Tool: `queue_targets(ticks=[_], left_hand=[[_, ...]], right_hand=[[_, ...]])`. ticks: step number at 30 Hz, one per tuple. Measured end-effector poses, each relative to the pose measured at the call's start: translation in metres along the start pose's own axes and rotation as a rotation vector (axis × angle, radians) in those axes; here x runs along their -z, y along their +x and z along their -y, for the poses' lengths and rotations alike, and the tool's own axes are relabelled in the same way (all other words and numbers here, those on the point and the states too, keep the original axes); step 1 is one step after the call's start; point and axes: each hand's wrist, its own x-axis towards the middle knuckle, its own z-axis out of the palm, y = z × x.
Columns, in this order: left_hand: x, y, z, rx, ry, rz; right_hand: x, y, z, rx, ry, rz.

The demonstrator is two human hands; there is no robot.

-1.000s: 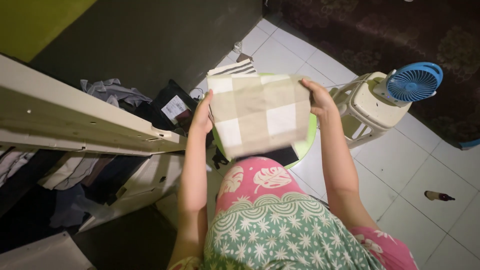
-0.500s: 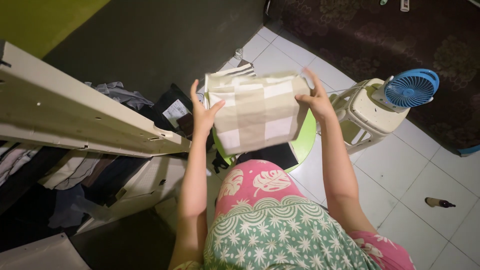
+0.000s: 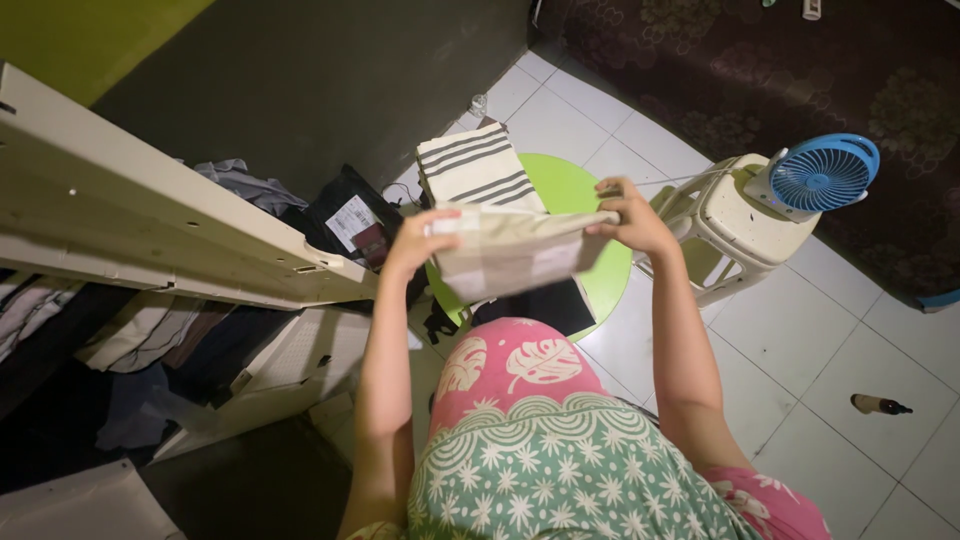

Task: Organize folded clothes and put them into a storage cabinet.

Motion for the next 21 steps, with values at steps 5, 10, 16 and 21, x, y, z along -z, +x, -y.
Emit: queue_targets(ticks=[5, 10, 16, 21], left_hand=[[-0.017, -0.023, -0.028, 0.01, 0.277, 0.12], [-0.01, 0.001, 0.009, -0.205, 0.588, -0.148], [-0.016, 0.017, -0.015, -0.058, -0.217, -0.167], [-0.031, 0.017, -0.051, -0.399, 0.009, -0.172]], right_hand=[[-0.002, -0.016, -0.016, -0.48, 0.507, 0.136], [0.012, -0.006, 0.007, -0.391, 0.596, 0.079], [0.002, -0.002, -0.034, -0.579, 1.127, 0.085], [0.013, 0.008, -0.032, -0.411, 0.71, 0.393]])
